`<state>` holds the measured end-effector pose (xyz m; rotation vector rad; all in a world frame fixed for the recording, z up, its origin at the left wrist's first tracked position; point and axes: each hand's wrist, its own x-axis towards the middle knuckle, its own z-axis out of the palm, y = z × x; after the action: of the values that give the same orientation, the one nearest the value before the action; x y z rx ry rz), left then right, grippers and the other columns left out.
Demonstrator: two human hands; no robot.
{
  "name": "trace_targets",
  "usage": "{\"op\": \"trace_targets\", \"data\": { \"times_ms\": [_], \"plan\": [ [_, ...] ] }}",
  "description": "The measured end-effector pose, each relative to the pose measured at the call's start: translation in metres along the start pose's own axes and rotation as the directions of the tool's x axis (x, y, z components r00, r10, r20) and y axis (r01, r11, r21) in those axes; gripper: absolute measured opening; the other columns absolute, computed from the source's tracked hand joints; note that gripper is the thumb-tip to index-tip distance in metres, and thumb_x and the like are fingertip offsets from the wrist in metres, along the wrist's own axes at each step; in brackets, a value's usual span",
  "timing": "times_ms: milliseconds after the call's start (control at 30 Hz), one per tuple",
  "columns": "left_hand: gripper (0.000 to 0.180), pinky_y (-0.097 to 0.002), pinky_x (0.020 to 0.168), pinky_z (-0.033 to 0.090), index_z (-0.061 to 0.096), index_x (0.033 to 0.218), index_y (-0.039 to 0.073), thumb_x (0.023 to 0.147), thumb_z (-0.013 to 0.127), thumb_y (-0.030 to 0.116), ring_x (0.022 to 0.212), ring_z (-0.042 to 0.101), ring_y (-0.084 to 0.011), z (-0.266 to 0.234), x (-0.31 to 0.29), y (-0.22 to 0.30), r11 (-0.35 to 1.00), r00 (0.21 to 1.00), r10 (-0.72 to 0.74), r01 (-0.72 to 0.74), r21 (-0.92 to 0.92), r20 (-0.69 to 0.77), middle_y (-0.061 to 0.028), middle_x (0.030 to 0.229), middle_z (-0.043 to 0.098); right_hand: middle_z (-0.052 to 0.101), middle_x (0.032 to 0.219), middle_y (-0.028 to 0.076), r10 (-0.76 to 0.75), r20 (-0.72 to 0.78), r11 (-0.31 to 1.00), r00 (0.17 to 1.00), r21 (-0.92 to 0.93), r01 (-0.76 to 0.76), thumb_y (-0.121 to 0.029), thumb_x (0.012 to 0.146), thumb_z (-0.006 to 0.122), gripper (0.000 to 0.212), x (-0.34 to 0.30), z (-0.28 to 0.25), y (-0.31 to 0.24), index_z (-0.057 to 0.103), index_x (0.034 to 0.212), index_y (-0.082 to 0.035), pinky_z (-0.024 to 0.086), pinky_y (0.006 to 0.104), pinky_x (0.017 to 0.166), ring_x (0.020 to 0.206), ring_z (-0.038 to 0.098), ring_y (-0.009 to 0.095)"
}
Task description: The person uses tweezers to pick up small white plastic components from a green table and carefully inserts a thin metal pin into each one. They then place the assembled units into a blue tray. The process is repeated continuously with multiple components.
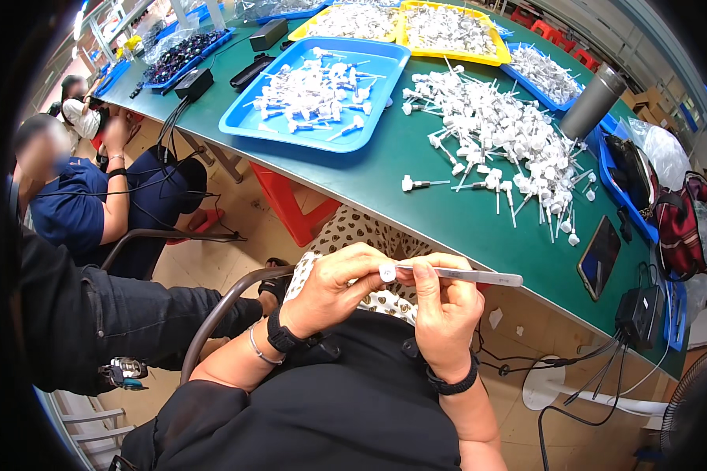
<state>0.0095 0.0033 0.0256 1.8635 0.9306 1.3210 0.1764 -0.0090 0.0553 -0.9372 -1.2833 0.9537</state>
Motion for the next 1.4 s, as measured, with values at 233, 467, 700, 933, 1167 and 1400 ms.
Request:
{"op": "trace_targets", "data": {
  "times_ms": [233, 467, 700, 933, 1167, 1400],
  "plan": [
    [0.019, -0.0273, 0.063, 0.054, 0.07, 0.108, 0.001, 0.09, 0.066, -0.003, 0.074, 0.067, -0.016, -0.0002, 0.0001, 0.0, 1.0, 1.0, -0.006, 0.006, -0.006, 0.0, -0.0093, 0.092, 0.066, 0.071, 0.089, 0.011, -0.026, -0.001, 1.0, 1.0, -0.003, 0.026, -0.005, 0.098, 0.06, 0.01, -0.0004, 0.002, -0.0003, 0.06, 0.101, 0.005, 0.057, 0.0265, 0.075, 0.08, 0.07, 0.015],
    [0.018, -0.0273, 0.063, 0.054, 0.07, 0.107, 0.001, 0.09, 0.066, -0.002, 0.074, 0.067, -0.0163, 0.0006, -0.0009, -0.0017, 1.0, 1.0, -0.004, 0.004, -0.012, -0.004, -0.0092, 0.09, 0.066, 0.069, 0.094, 0.013, -0.042, 0.068, 0.994, 0.997, -0.102, 0.049, -0.008, 0.1, 0.057, 0.012, -0.0007, -0.0008, -0.0034, 0.057, 0.102, 0.005, 0.058, 0.0293, 0.079, 0.084, 0.069, 0.017],
    [0.018, -0.027, 0.062, 0.053, 0.07, 0.107, 0.001, 0.09, 0.066, -0.002, 0.073, 0.067, -0.0161, 0.001, -0.0012, -0.0027, 1.0, 1.0, -0.005, 0.005, -0.008, -0.003, -0.009, 0.089, 0.066, 0.07, 0.091, 0.011, -0.109, 0.061, 0.982, 0.992, -0.152, 0.117, -0.003, 0.097, 0.061, 0.008, 0.0003, -0.0015, 0.0003, 0.062, 0.1, 0.005, 0.057, 0.0272, 0.074, 0.081, 0.069, 0.016],
    [0.018, -0.0262, 0.061, 0.053, 0.07, 0.107, 0.001, 0.09, 0.066, -0.002, 0.073, 0.067, -0.0147, 0.0001, -0.0006, 0.0027, 0.994, 0.996, -0.087, 0.087, -0.065, 0.003, -0.0087, 0.09, 0.066, 0.07, 0.093, 0.012, -0.113, 0.101, 0.976, 0.988, -0.176, 0.129, -0.005, 0.099, 0.059, 0.01, 0.0001, -0.0024, -0.001, 0.06, 0.101, 0.004, 0.057, 0.0285, 0.078, 0.084, 0.069, 0.016],
    [0.018, -0.0262, 0.061, 0.054, 0.07, 0.107, 0.0, 0.09, 0.066, -0.002, 0.072, 0.067, -0.0148, 0.0002, -0.0016, 0.0007, 0.997, 0.997, -0.075, 0.075, -0.035, 0.003, -0.0084, 0.09, 0.066, 0.07, 0.094, 0.012, -0.125, 0.09, 0.967, 0.988, -0.211, 0.141, -0.005, 0.099, 0.058, 0.009, -0.0008, -0.002, 0.0008, 0.06, 0.1, 0.004, 0.057, 0.0284, 0.077, 0.082, 0.069, 0.016],
    [0.019, -0.0264, 0.061, 0.053, 0.069, 0.108, 0.001, 0.09, 0.066, -0.003, 0.073, 0.067, -0.0149, 0.0009, -0.0022, 0.0002, 0.997, 0.998, -0.062, 0.062, -0.037, 0.0, -0.0086, 0.09, 0.066, 0.069, 0.089, 0.011, -0.104, 0.04, 0.983, 0.994, -0.146, 0.109, -0.003, 0.098, 0.059, 0.008, -0.0005, 0.0006, -0.0004, 0.06, 0.1, 0.005, 0.058, 0.0276, 0.074, 0.081, 0.07, 0.016]
  ]
}}
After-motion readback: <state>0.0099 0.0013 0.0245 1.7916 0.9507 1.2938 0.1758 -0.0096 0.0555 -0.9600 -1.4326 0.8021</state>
